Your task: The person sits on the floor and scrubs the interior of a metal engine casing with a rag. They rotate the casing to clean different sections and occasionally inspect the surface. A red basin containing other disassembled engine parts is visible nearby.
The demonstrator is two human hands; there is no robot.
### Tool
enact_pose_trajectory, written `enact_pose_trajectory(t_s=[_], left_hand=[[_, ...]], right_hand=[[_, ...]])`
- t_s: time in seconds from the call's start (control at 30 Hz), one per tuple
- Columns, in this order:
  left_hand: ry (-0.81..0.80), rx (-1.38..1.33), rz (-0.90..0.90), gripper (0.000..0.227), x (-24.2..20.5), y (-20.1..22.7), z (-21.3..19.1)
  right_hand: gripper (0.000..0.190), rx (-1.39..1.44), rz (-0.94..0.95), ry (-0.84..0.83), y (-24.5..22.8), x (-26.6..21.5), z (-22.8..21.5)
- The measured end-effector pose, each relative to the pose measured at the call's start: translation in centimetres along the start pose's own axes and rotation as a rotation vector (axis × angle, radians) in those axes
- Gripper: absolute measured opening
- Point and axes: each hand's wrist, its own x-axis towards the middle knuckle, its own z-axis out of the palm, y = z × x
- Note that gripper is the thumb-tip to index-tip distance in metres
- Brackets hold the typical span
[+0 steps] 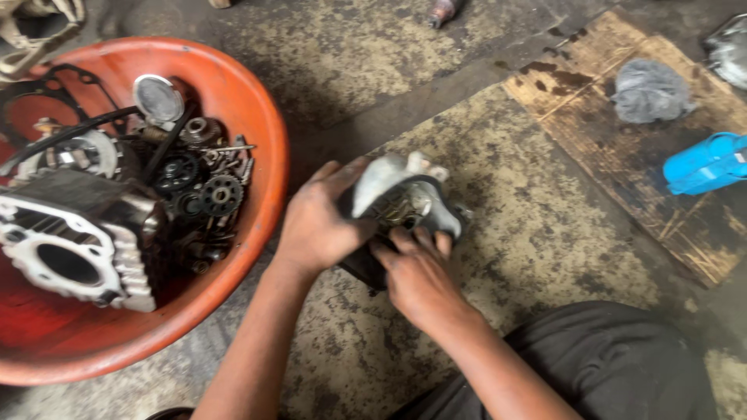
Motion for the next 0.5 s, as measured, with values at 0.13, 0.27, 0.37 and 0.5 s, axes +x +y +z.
enact_pose_trajectory(t_s=[0.13, 0.27, 0.37, 0.5], left_hand=[[-0.006, -0.004, -0.043, 0.087, 0.1, 0.0, 0.0], [-0.015, 0.026, -0.041, 0.086, -0.1, 0.2, 0.5], [0.005, -0.048, -0.063, 0.084, -0.5, -0.4, 0.3], [0.048, -0.136, 0.007, 0.083, -0.1, -0.2, -0.3]], right_hand=[[0.058, -0.114, 0.002, -0.070, -0.1, 0.8, 0.7], [0.053, -0.099, 0.065, -0.232, -0.5, 0.8, 0.1], [0.045, -0.137, 0.069, -0.236, -1.8, 0.8, -0.5], [0.028, -0.225, 0.057, -0.249, -2.6, 0.6, -1.8]])
